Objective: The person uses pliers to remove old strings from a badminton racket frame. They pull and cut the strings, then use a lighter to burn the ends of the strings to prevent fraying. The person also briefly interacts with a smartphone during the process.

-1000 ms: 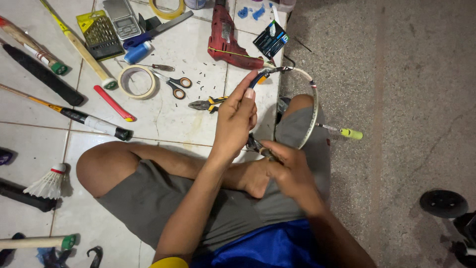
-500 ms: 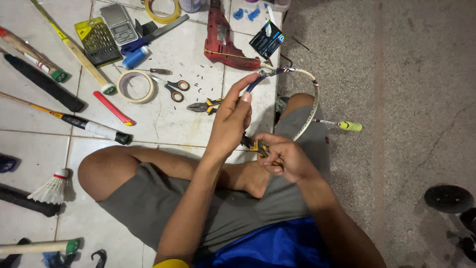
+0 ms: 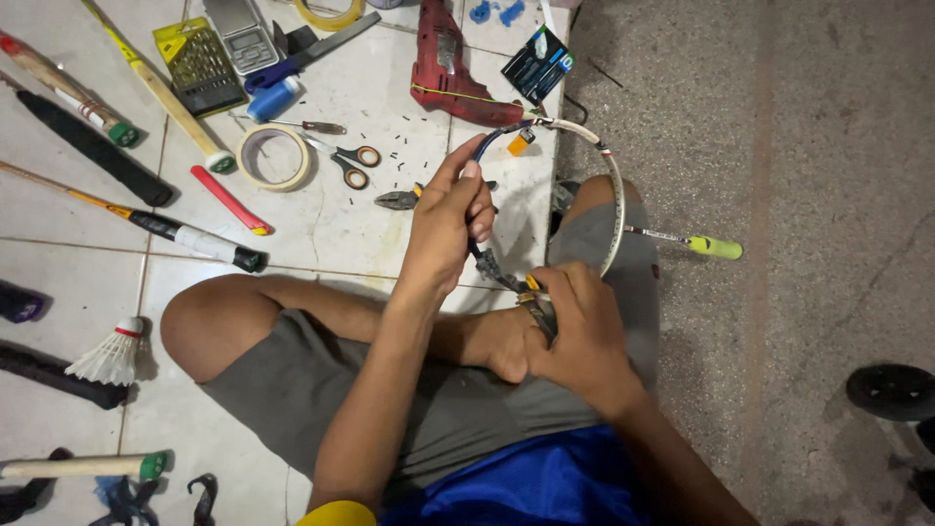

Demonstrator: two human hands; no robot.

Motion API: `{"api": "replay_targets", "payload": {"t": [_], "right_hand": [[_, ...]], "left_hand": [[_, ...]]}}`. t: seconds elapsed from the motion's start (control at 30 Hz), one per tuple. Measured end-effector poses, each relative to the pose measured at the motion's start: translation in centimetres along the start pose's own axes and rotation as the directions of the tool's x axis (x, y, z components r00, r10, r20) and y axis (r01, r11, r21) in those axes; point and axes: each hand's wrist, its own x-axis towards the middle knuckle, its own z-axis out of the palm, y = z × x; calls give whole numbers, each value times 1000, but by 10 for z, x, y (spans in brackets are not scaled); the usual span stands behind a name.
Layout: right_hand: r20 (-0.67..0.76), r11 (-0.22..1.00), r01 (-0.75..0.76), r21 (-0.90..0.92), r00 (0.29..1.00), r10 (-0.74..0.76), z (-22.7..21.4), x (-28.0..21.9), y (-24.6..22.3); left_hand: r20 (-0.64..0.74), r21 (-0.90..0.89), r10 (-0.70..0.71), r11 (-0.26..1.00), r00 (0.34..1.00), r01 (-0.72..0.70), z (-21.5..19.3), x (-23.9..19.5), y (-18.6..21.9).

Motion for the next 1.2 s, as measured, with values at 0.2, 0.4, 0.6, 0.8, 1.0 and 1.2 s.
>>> {"api": "replay_targets", "payload": {"t": [0.2,0.4,0.6,0.8,1.0,1.2], "right_hand": [[-73,997,24,-70,997,-29,-5,3,-15],[-110,981,71,-179,990,-92,-1,4,-12],[-175,963,57,-264,979,-106,-8,10,-25],[-213,892,123,-436,949,-235,-14,12,-24],[-152,846,183,-501,944,-294,-35,16,-11],[-143,761,225,-608,912,-383,-73,32,-27]], "left_hand": [[-13,-42,-24,999,1000,24,2,-1,0],[-18,-39,-31,999,999,31,5,-4,3],[-53,-33,-35,999,998,33,6,-4,7],[-104,-174,-108,981,989,88,7,-4,8],[-99,-478,-181,871,978,113,-3,4,-3],[-168,-635,-100,772,981,-30,8,-4,-10]]}}
